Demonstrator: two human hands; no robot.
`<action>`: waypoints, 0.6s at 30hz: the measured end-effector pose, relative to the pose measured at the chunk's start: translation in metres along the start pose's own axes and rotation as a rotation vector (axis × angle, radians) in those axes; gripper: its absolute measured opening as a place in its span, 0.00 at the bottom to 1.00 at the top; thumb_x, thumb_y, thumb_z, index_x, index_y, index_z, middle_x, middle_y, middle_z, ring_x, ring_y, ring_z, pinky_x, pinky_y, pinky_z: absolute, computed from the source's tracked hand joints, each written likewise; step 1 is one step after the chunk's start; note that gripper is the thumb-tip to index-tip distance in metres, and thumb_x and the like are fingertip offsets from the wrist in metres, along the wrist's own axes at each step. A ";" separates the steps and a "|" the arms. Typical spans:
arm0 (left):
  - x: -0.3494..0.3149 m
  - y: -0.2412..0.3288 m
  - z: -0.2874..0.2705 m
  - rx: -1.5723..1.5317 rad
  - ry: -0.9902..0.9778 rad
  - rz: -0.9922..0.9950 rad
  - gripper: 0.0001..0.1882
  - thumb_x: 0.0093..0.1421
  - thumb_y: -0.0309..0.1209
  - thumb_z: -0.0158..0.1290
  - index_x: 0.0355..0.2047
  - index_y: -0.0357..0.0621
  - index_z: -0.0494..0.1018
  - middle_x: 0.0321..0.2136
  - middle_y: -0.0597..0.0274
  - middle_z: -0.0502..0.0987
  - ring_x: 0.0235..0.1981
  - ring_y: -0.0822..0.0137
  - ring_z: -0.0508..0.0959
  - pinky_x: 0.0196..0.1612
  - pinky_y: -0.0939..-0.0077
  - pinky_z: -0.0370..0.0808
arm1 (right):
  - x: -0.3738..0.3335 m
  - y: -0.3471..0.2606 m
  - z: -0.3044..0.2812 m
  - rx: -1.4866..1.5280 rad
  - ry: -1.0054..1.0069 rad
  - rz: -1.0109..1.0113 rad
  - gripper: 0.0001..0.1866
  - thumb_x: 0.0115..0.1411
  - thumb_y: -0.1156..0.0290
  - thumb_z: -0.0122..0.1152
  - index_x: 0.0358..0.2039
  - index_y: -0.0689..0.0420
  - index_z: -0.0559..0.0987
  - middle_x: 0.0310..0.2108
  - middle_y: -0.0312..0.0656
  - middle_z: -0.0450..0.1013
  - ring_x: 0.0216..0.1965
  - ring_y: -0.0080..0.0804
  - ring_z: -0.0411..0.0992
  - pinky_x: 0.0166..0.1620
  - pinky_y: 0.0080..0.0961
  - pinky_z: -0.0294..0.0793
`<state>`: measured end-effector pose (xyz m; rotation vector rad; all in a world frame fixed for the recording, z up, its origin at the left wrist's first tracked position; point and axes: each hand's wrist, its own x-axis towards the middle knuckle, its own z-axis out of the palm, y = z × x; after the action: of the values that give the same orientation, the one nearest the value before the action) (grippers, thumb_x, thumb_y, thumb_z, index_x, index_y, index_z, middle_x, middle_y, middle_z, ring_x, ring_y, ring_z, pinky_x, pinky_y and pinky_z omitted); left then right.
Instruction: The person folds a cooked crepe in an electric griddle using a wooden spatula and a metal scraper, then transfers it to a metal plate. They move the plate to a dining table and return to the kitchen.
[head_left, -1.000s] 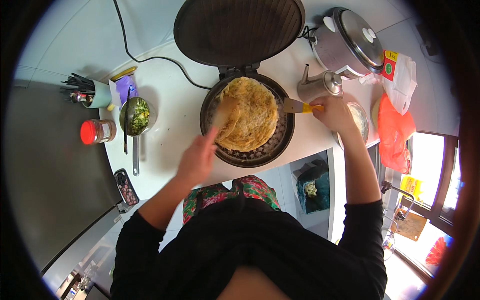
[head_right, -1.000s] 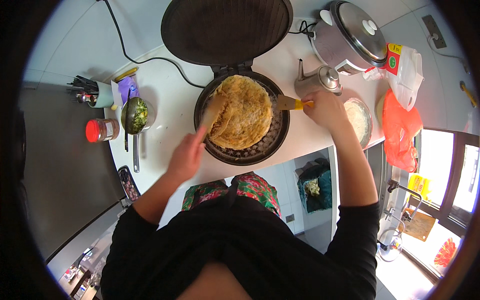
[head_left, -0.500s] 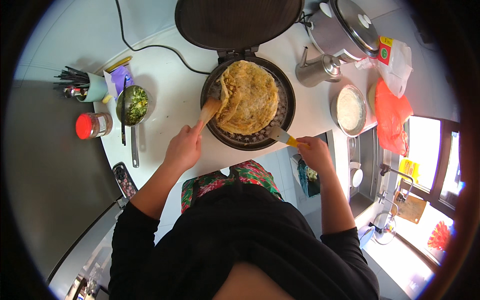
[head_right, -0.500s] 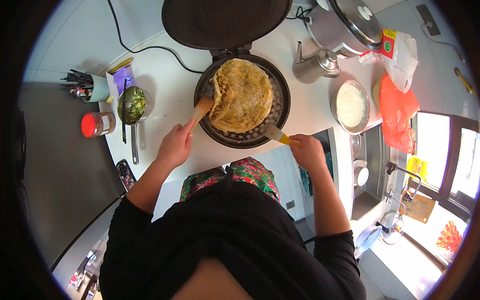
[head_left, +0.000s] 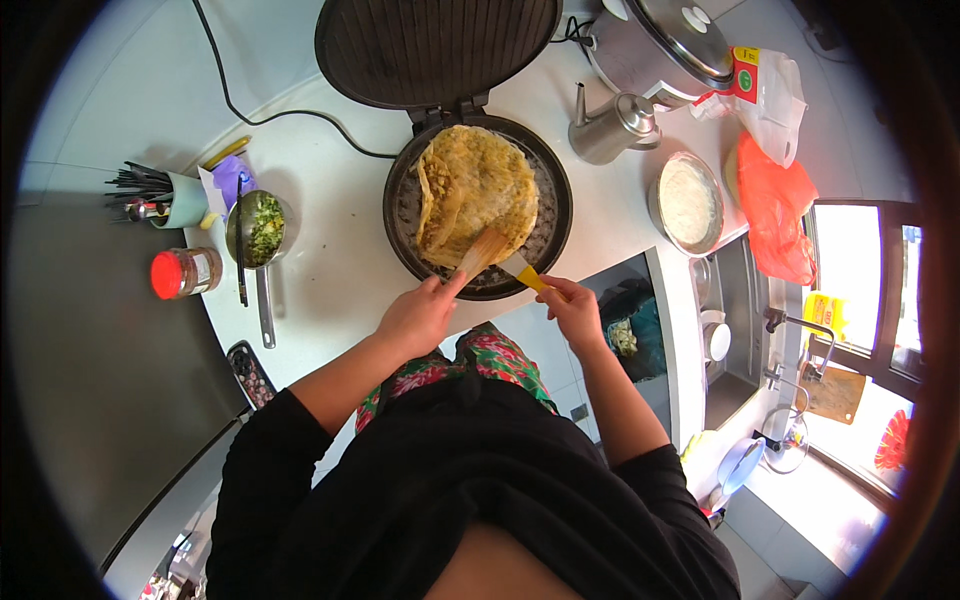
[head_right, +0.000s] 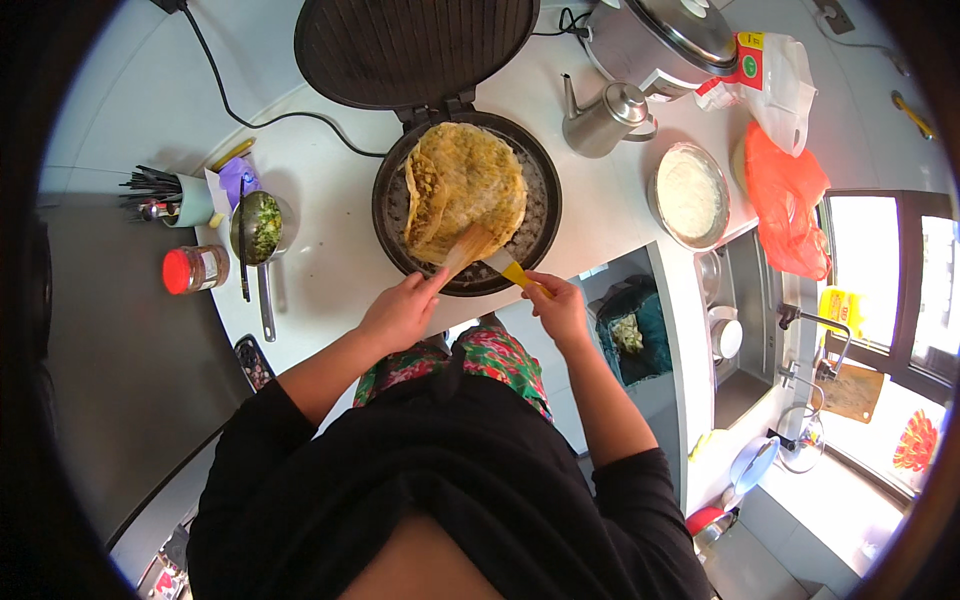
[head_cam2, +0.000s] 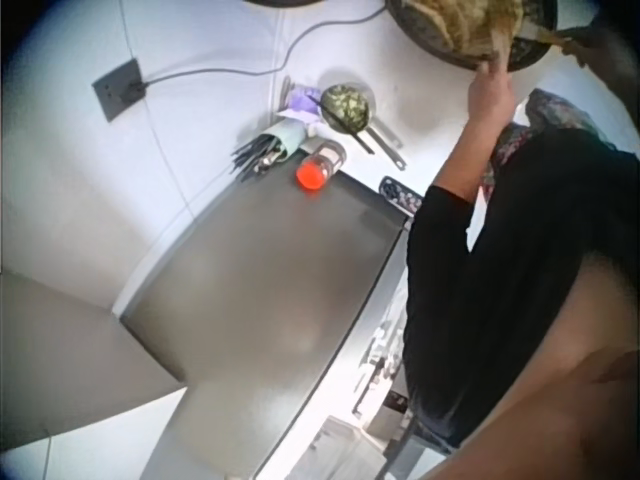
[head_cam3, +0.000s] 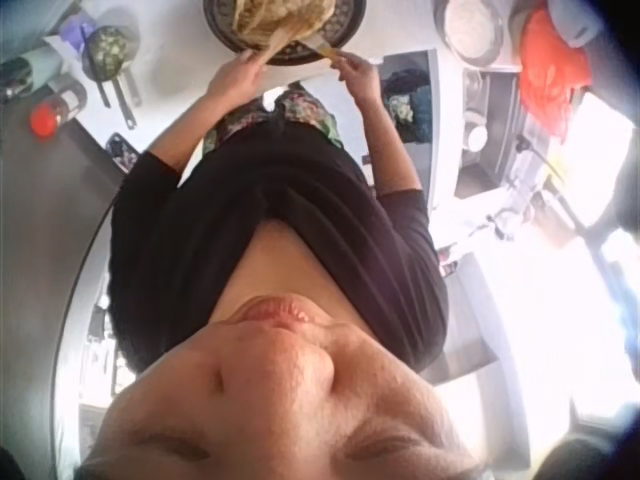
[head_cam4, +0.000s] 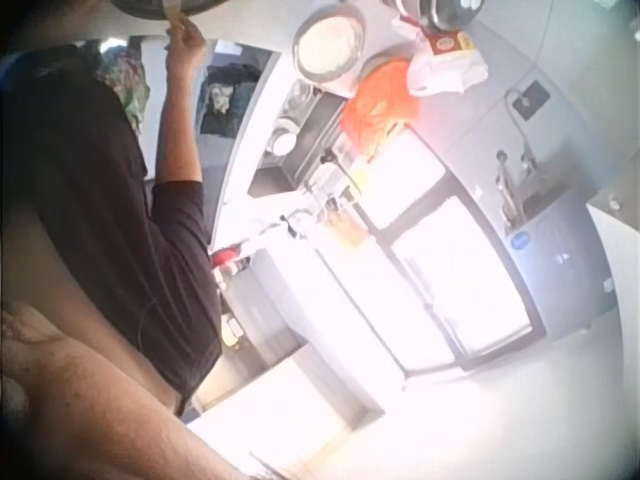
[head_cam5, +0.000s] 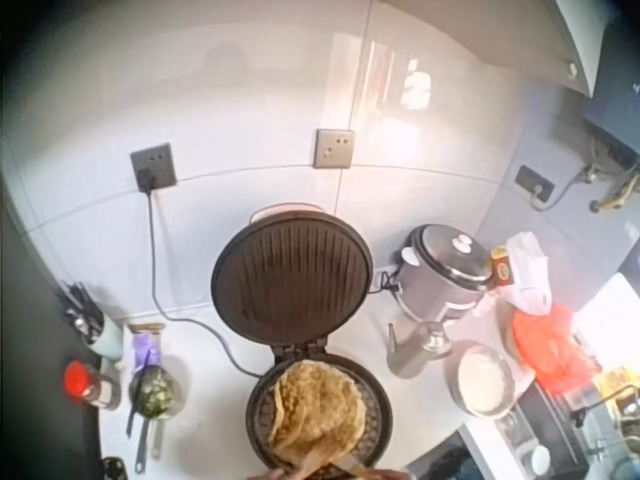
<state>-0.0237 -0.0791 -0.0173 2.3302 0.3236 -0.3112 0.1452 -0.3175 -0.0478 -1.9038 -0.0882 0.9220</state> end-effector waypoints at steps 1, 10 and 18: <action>0.001 0.004 0.002 0.001 0.000 0.001 0.27 0.67 0.34 0.47 0.67 0.49 0.61 0.40 0.46 0.73 0.35 0.42 0.77 0.38 0.49 0.76 | 0.002 -0.002 -0.007 0.022 -0.006 -0.003 0.17 0.62 0.69 0.63 0.51 0.61 0.81 0.31 0.39 0.81 0.22 0.18 0.70 0.28 0.18 0.72; 0.036 0.058 0.023 -0.092 0.014 -0.070 0.27 0.68 0.33 0.47 0.66 0.45 0.60 0.42 0.44 0.73 0.40 0.43 0.77 0.42 0.48 0.75 | 0.036 -0.078 -0.078 -0.425 -0.104 0.007 0.16 0.60 0.70 0.61 0.47 0.60 0.84 0.29 0.39 0.81 0.24 0.20 0.73 0.30 0.20 0.75; -0.052 -0.006 -0.034 -0.070 0.282 -0.004 0.27 0.66 0.29 0.48 0.66 0.50 0.63 0.35 0.49 0.71 0.34 0.47 0.76 0.37 0.53 0.74 | -0.010 -0.153 -0.081 -0.957 0.044 -0.320 0.15 0.56 0.64 0.61 0.43 0.48 0.85 0.32 0.49 0.80 0.33 0.51 0.78 0.41 0.40 0.78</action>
<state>-0.0699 -0.0584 0.0184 2.3042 0.4687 0.0288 0.2377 -0.3031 0.0979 -2.6553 -0.9175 0.6513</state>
